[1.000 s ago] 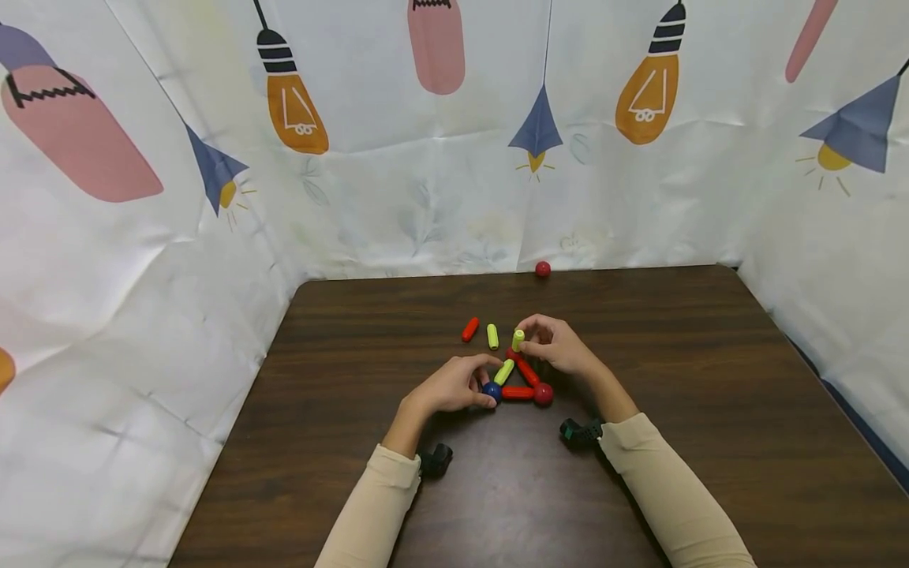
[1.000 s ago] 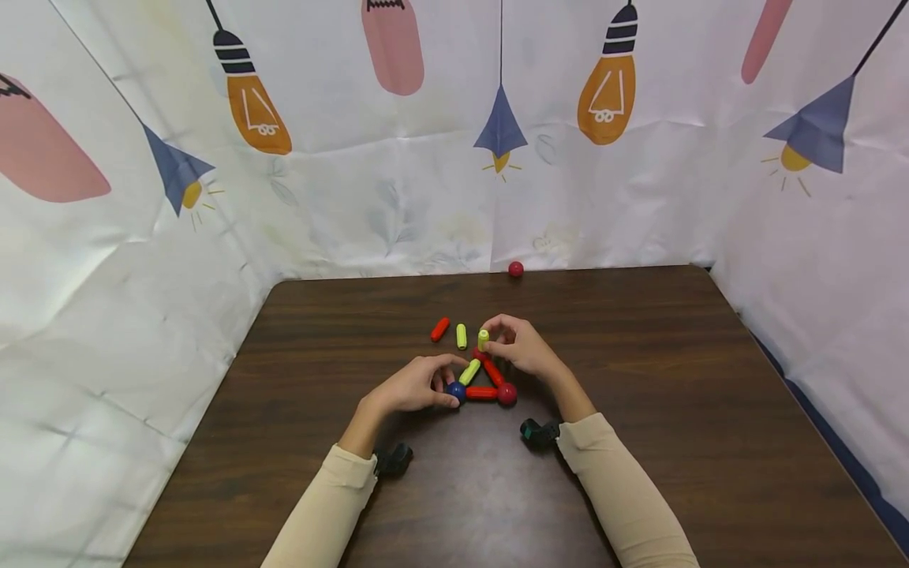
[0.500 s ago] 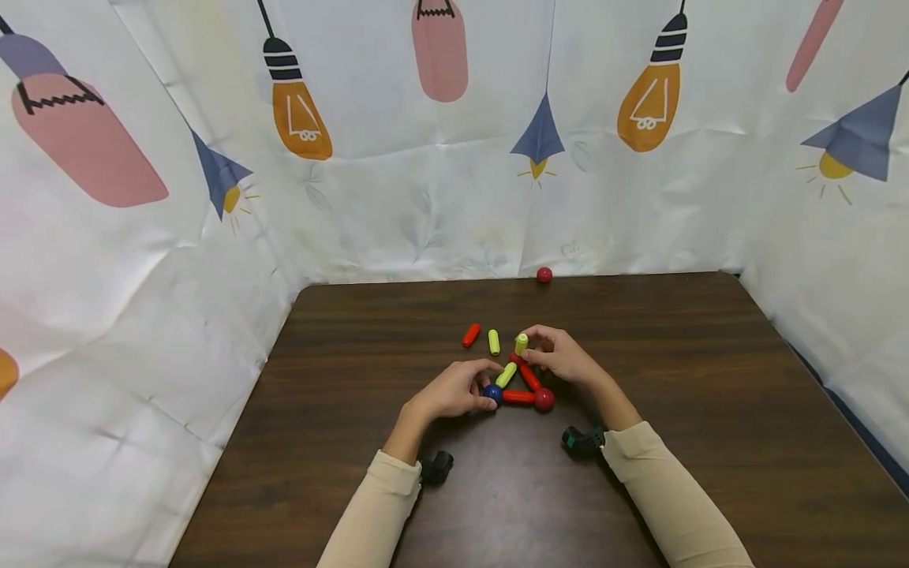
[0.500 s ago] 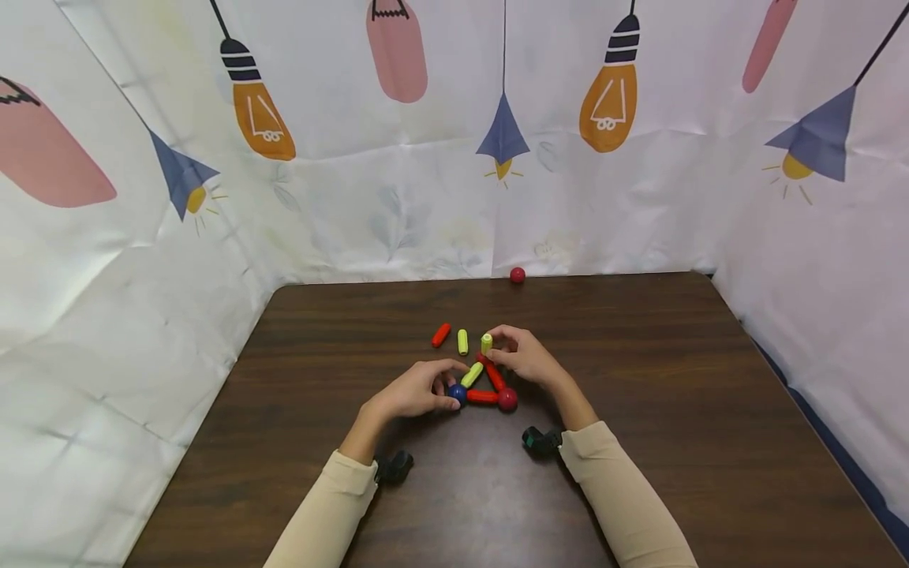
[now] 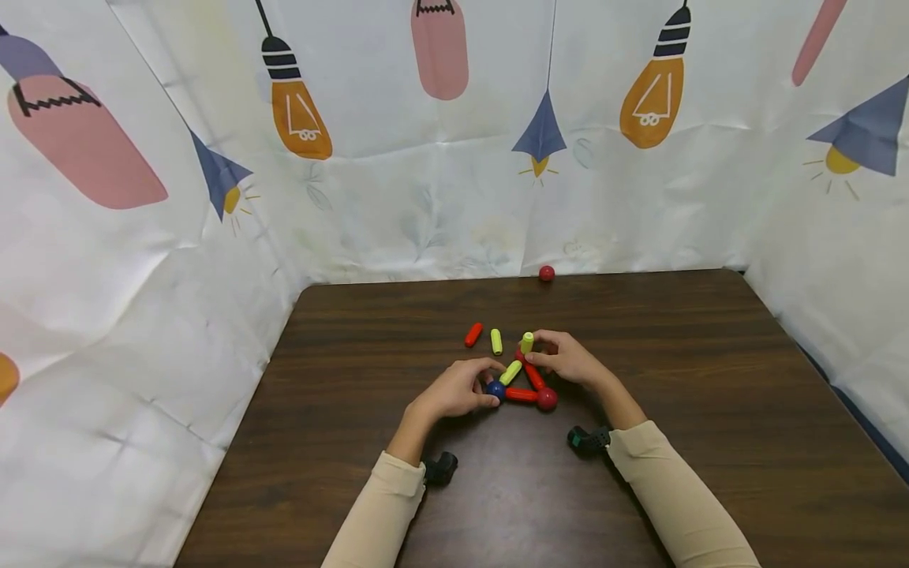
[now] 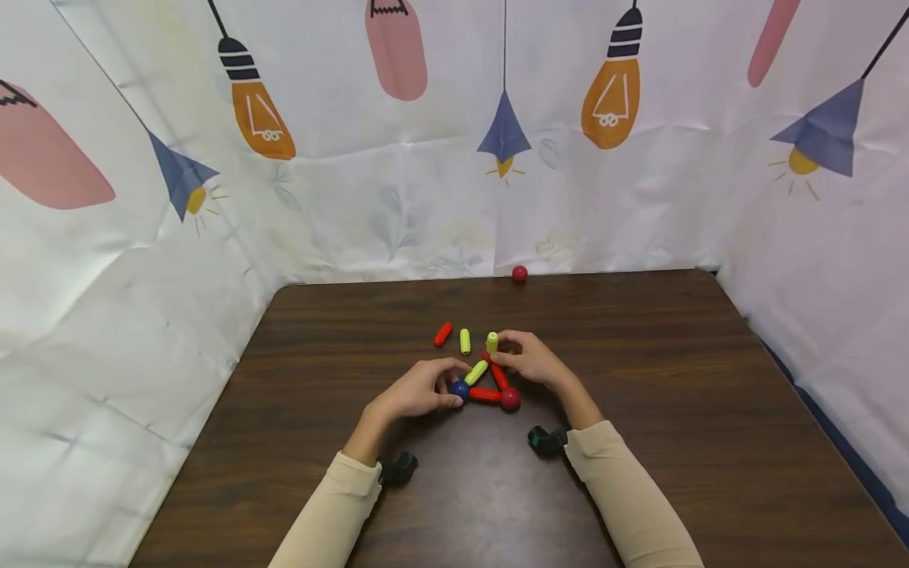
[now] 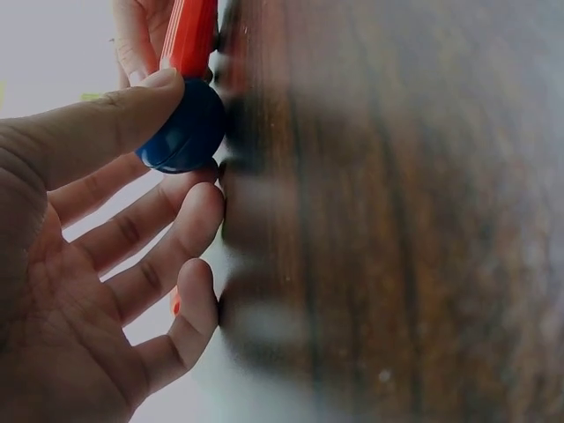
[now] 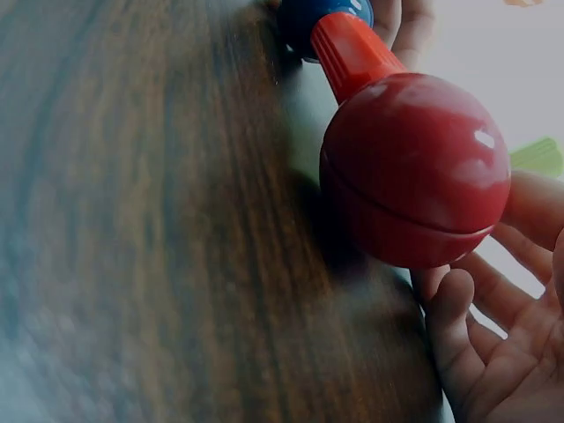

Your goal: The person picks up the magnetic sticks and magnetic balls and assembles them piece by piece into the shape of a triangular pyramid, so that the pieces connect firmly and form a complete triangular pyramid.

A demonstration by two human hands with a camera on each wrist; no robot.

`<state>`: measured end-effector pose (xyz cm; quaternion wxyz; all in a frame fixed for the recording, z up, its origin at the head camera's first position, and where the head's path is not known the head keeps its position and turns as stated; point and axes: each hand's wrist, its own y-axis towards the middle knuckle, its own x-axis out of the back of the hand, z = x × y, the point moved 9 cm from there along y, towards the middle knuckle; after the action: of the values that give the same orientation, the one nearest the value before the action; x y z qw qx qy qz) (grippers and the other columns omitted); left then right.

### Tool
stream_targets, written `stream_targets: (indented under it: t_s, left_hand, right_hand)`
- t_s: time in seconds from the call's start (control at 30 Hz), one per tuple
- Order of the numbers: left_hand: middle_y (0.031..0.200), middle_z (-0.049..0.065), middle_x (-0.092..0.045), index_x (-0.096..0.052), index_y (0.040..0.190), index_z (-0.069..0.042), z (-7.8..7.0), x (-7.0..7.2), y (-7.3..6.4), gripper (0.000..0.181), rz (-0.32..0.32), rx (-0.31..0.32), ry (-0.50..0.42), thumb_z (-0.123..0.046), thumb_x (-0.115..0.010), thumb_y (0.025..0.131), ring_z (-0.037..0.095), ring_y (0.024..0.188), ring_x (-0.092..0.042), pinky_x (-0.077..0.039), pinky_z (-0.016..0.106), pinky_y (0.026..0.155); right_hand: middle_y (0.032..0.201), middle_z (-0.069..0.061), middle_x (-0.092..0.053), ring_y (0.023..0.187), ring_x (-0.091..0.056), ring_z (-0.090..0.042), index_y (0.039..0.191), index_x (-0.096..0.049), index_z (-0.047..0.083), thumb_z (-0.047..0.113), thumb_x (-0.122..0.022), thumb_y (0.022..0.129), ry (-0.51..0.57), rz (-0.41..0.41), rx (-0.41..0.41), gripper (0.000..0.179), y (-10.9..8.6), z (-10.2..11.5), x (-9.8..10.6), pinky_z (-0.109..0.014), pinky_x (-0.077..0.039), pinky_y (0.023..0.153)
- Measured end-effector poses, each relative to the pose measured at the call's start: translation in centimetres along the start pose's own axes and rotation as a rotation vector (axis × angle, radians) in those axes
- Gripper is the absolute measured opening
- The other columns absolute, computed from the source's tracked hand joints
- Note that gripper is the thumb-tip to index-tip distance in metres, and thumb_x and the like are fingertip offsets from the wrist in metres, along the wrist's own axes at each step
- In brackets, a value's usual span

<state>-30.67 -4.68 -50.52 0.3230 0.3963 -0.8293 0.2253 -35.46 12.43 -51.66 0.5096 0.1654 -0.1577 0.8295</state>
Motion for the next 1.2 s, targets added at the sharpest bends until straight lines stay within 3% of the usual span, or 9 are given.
stream_targets:
  t_s: [0.3,0.57,0.77,0.93,1.2]
  left_hand:
    - [0.107,0.001,-0.065,-0.062,0.136,-0.019,0.0,0.0,0.1,0.05,-0.006,0.009,-0.015,-0.022,-0.08,0.09,0.011,0.073,-0.06,-0.051,0.026,0.063]
    - [0.109,0.002,-0.065,-0.061,0.138,-0.018,0.3,0.0,-0.1,0.05,-0.005,0.003,-0.027,-0.02,-0.079,0.091,0.01,0.074,-0.061,-0.053,0.026,0.065]
    - [0.108,0.005,-0.065,-0.059,0.14,-0.014,0.5,1.0,-0.4,0.052,-0.021,-0.015,-0.069,-0.013,-0.077,0.092,0.01,0.078,-0.064,-0.055,0.025,0.066]
    - [0.098,0.003,-0.067,-0.065,0.131,-0.01,1.2,2.5,-0.9,0.038,-0.134,0.015,-0.055,-0.016,-0.073,0.094,0.013,0.072,-0.06,-0.051,0.027,0.065]
    - [0.087,0.002,-0.067,-0.07,0.113,-0.009,3.2,5.2,-1.5,0.021,-0.387,0.154,-0.05,-0.02,-0.072,0.095,0.014,0.069,-0.058,-0.049,0.031,0.065]
  right_hand:
    - [0.123,-0.016,-0.066,0.079,-0.058,-0.024,0.128,-0.066,0.008,0.021,-0.069,0.099,0.008,0.01,0.023,0.032,0.3,-0.9,0.3,-0.031,-0.05,0.07]
    - [0.121,-0.017,-0.067,0.076,-0.058,-0.021,0.129,-0.065,0.003,0.014,-0.07,0.097,0.038,0.023,0.024,0.034,0.1,-1.0,0.2,-0.029,-0.049,0.066]
    - [0.117,-0.015,-0.067,0.074,-0.058,-0.022,0.125,-0.066,0.006,0.014,-0.071,0.097,0.015,0.018,0.014,0.03,0.0,-1.0,0.4,-0.03,-0.05,0.065]
    - [0.117,-0.016,-0.068,0.073,-0.058,-0.02,0.124,-0.066,0.005,0.014,-0.071,0.096,0.006,0.014,0.02,0.029,-0.1,-1.0,0.5,-0.03,-0.051,0.065]
    - [0.124,-0.017,-0.068,0.074,-0.06,-0.02,0.123,-0.067,0.005,0.012,-0.072,0.095,0.038,0.021,0.02,0.029,-0.2,-0.9,0.6,-0.029,-0.051,0.065]
